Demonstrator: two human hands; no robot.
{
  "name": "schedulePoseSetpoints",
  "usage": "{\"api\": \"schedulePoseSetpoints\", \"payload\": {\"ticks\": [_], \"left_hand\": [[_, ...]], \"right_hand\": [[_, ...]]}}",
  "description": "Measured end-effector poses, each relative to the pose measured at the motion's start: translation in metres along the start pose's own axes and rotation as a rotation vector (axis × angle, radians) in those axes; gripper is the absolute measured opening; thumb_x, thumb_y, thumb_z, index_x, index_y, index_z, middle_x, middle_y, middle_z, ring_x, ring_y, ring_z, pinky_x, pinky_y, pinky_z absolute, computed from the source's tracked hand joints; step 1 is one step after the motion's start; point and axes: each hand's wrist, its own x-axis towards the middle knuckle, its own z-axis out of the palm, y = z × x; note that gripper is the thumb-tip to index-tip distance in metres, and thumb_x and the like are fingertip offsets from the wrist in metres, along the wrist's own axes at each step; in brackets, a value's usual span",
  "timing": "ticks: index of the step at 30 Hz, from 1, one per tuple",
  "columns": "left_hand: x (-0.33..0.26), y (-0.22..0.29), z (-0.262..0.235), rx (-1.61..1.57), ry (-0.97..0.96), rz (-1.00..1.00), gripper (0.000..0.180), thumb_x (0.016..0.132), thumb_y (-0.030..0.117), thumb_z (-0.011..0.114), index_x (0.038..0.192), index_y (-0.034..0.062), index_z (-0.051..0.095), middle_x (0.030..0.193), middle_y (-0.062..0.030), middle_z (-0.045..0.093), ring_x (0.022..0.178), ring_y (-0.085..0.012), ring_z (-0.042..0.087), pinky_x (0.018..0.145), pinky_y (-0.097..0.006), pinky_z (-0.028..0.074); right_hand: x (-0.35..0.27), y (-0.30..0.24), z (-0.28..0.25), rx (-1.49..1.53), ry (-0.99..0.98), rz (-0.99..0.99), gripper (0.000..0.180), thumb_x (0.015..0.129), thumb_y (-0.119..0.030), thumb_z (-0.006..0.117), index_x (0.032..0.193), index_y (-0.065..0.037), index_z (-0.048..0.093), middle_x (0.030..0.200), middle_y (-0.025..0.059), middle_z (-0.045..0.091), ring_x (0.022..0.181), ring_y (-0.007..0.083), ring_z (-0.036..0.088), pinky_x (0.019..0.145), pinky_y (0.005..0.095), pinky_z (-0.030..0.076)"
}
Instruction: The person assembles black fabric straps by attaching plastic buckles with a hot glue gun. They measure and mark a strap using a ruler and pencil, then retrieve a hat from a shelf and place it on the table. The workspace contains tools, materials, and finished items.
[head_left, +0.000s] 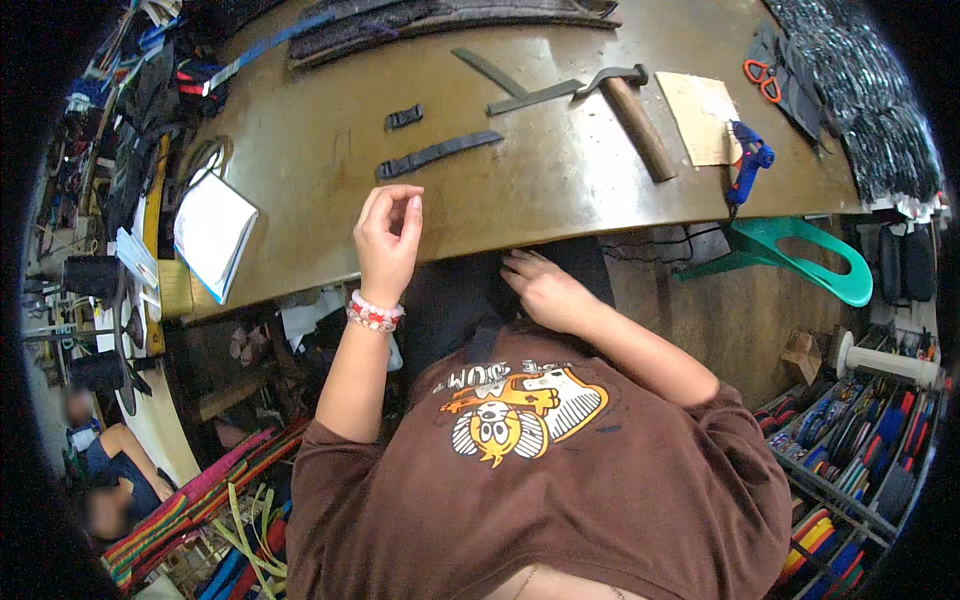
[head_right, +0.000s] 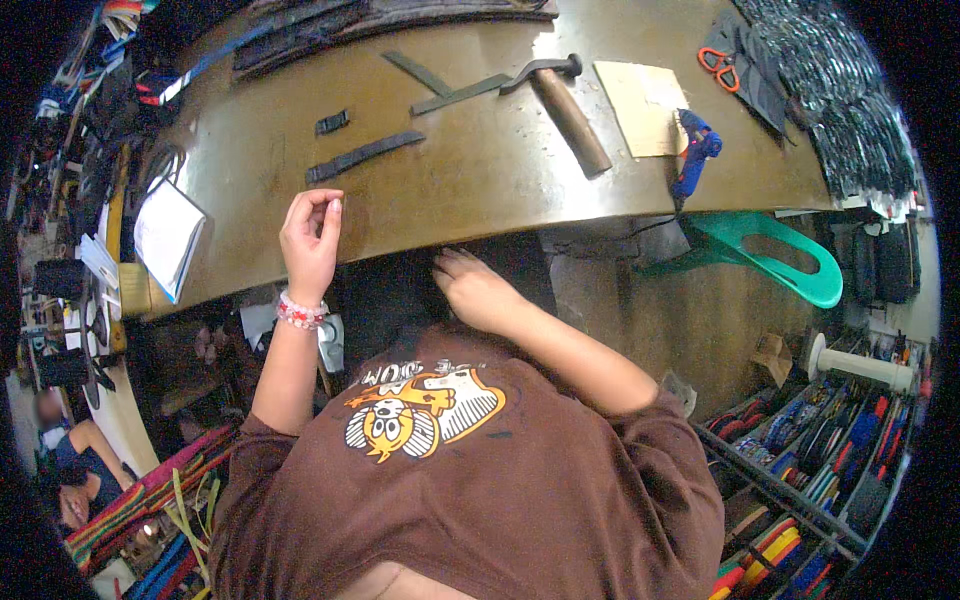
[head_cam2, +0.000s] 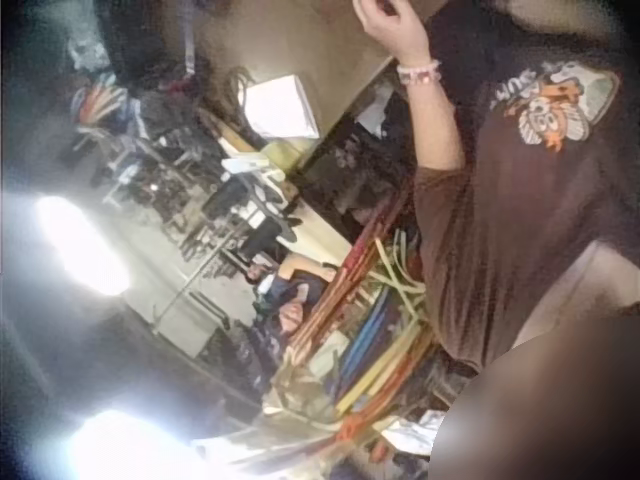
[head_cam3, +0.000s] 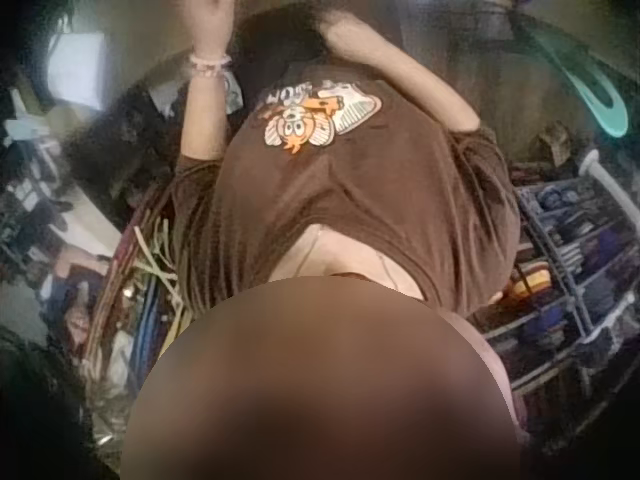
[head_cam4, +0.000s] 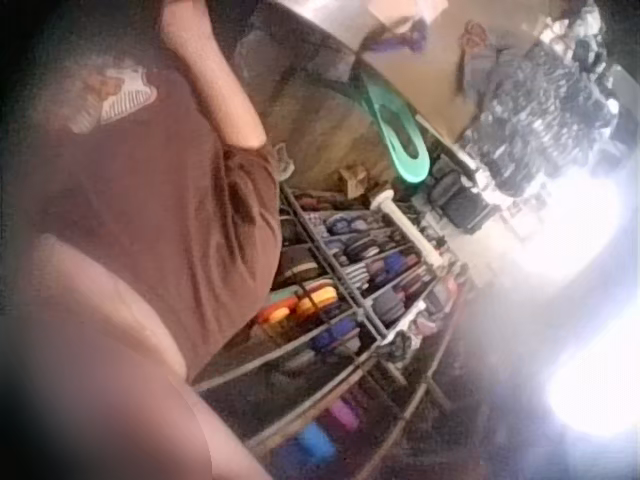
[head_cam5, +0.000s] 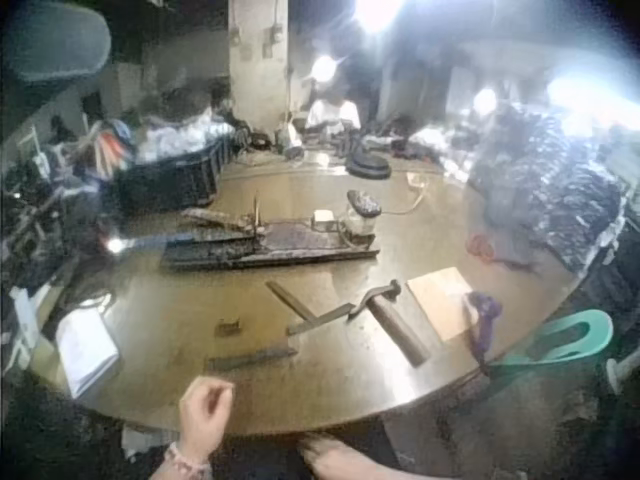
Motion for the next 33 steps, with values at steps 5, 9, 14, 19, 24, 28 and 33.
{"api": "schedulePoseSetpoints", "payload": {"ticks": [5,9,14,19,24,28,33], "left_hand": [[0.002,0.004,0.010,0.196,-0.052,0.072,0.007,0.084,0.005,0.057,0.088,0.0002,0.060,0.082,-0.0098,0.057,0.067,-0.0186,0.058,0.062,-0.029,0.048],[-0.001,0.007,0.008,0.157,-0.046,0.130,0.005,0.083,0.004,0.058,0.086,0.0005,0.059,0.084,-0.0110,0.058,0.071,-0.0196,0.059,0.065,-0.028,0.049],[-0.003,0.007,0.008,0.203,-0.046,0.137,0.005,0.081,0.002,0.058,0.086,0.0000,0.059,0.085,-0.0119,0.058,0.072,-0.0225,0.059,0.066,-0.030,0.049],[-0.002,0.005,0.010,0.278,-0.080,0.137,0.005,0.079,0.001,0.058,0.084,0.0007,0.059,0.084,-0.0131,0.058,0.077,-0.0260,0.059,0.068,-0.033,0.049],[0.000,0.009,0.011,0.324,-0.093,0.158,0.009,0.077,0.002,0.060,0.086,0.0018,0.058,0.085,-0.0130,0.058,0.080,-0.0290,0.057,0.072,-0.036,0.047],[0.001,0.013,0.012,0.332,-0.096,0.126,0.008,0.077,0.002,0.061,0.085,0.0021,0.059,0.086,-0.0128,0.058,0.081,-0.0288,0.057,0.072,-0.036,0.047],[0.001,0.014,0.011,0.346,-0.115,0.129,0.012,0.075,0.002,0.063,0.087,0.0025,0.060,0.086,-0.0119,0.059,0.081,-0.0281,0.058,0.073,-0.036,0.047]], "right_hand": [[0.056,0.039,0.088,-0.130,-0.424,0.381,0.047,0.083,-0.011,0.040,0.127,0.008,0.042,0.128,0.0264,0.046,0.120,0.0364,0.044,0.104,0.0429,0.030],[0.077,0.056,0.104,0.026,-0.164,0.528,0.044,0.090,-0.023,0.035,0.128,-0.003,0.046,0.135,0.0193,0.042,0.126,0.0337,0.039,0.105,0.0423,0.029],[0.057,0.055,0.101,0.143,-0.138,0.490,0.043,0.091,-0.022,0.035,0.128,-0.005,0.046,0.135,0.0191,0.042,0.126,0.0330,0.038,0.105,0.0417,0.029],[0.029,0.054,0.092,0.280,-0.022,0.479,0.041,0.091,-0.022,0.036,0.129,-0.006,0.046,0.135,0.0188,0.042,0.126,0.0323,0.038,0.104,0.0411,0.029],[0.031,0.054,0.067,0.303,-0.039,0.579,0.042,0.092,-0.029,0.037,0.127,-0.007,0.048,0.130,0.0187,0.047,0.122,0.0316,0.043,0.100,0.0412,0.034],[0.042,0.052,0.061,0.327,-0.126,0.615,0.040,0.092,-0.030,0.038,0.122,-0.007,0.050,0.126,0.0187,0.049,0.119,0.0318,0.045,0.099,0.0413,0.035],[0.047,0.053,0.075,0.333,-0.137,0.645,0.037,0.092,-0.031,0.040,0.116,-0.006,0.053,0.122,0.0188,0.052,0.115,0.0320,0.048,0.096,0.0414,0.037]]}}
